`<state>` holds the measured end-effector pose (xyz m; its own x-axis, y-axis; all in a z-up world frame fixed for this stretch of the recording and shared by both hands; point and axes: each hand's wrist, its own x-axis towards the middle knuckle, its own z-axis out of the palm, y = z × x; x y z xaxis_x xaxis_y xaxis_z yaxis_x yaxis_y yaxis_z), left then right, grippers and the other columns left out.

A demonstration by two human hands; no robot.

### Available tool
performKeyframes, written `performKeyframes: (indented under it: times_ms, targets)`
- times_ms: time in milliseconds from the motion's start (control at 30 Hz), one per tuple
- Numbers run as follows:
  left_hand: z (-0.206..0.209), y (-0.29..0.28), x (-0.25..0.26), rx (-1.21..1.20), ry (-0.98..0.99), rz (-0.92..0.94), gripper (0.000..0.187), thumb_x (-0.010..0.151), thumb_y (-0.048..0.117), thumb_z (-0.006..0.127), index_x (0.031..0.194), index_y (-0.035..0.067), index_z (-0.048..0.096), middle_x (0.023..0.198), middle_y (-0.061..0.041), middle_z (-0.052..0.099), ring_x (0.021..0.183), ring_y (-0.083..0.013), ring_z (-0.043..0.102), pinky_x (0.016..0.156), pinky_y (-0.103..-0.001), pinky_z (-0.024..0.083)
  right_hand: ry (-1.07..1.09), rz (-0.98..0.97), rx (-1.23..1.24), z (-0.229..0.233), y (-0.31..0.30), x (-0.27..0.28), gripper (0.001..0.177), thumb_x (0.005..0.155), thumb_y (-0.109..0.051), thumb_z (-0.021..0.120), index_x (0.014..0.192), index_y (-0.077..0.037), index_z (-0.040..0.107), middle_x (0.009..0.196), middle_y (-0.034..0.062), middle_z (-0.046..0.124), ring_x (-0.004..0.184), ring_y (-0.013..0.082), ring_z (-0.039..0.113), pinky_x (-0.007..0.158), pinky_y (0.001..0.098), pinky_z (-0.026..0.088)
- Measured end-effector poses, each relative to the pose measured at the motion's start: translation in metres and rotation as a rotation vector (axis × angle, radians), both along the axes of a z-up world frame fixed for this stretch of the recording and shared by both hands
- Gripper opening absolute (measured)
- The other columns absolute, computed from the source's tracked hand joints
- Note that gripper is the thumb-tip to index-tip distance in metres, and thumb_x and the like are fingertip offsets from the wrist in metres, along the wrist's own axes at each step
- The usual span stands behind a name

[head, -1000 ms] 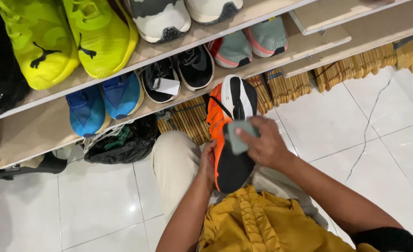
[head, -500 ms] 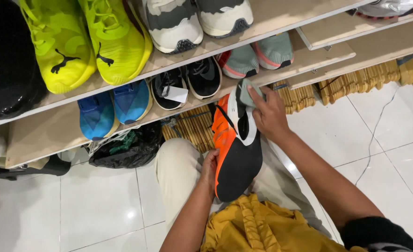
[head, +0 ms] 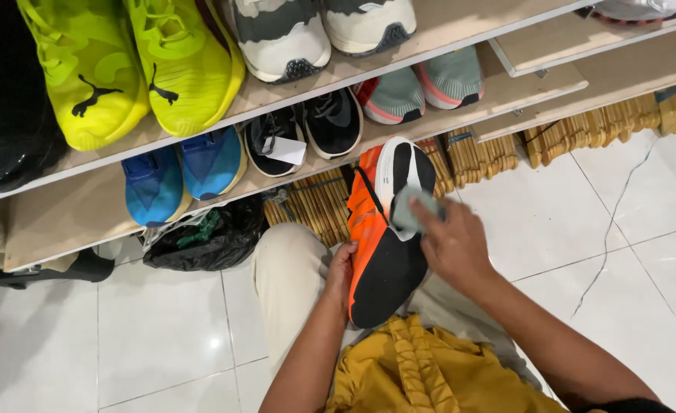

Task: Cleaning several pairs of sneakers using a specialized cleaning brush/block in a shoe store.

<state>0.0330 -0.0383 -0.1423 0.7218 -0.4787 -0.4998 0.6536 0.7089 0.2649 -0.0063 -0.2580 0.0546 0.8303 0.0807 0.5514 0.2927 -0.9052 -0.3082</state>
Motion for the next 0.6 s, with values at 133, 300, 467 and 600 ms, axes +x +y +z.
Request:
performKeyframes:
  times_ms: [133, 300, 467, 600]
  targets:
    - [0.007, 0.005, 0.002, -0.019, -0.034, -0.004, 0.046, 0.086, 0.027, 0.064, 0.124, 0.0, 0.066, 0.113, -0.016, 0.074, 0.098, -0.0296, 0.073, 0.093, -0.042, 0.058, 0.341, 0.249, 0.026, 0.01, -0.011, -0.032, 0.066, 0.083, -0.01, 0.064, 0.149, -0.015, 0.052, 0.126, 0.0314, 0.059, 0.111, 0.0442, 0.062, 0.088, 0.0482, 0.052]
    - [0.042, 0.003, -0.011, 0.017, 0.007, -0.054, 0.046, 0.086, 0.028, 0.063, 0.124, 0.002, 0.065, 0.113, -0.016, 0.074, 0.097, -0.0294, 0.073, 0.091, -0.041, 0.059, 0.215, 0.089, 0.222, 0.024, -0.011, -0.01, 0.064, 0.088, -0.013, 0.063, 0.151, -0.016, 0.051, 0.126, 0.0296, 0.059, 0.102, 0.0399, 0.064, 0.081, 0.046, 0.056]
    - [0.016, 0.009, -0.012, 0.02, -0.108, 0.01, 0.04, 0.092, 0.025, 0.063, 0.125, 0.003, 0.062, 0.116, -0.016, 0.073, 0.1, -0.0277, 0.073, 0.092, -0.04, 0.059, 0.466, 0.133, -0.246, 0.05, -0.001, -0.034, 0.067, 0.081, -0.02, 0.069, 0.145, -0.022, 0.053, 0.106, 0.0211, 0.063, 0.097, 0.037, 0.066, 0.075, 0.0454, 0.057]
    - [0.031, 0.009, -0.013, 0.052, -0.111, 0.008, 0.039, 0.093, 0.025, 0.064, 0.126, 0.005, 0.06, 0.117, -0.016, 0.073, 0.1, -0.0276, 0.073, 0.092, -0.041, 0.059, 0.651, 0.336, -0.033, 0.049, -0.031, -0.027, 0.069, 0.08, -0.018, 0.065, 0.148, -0.028, 0.06, 0.105, 0.016, 0.07, 0.09, 0.0323, 0.071, 0.075, 0.0434, 0.059]
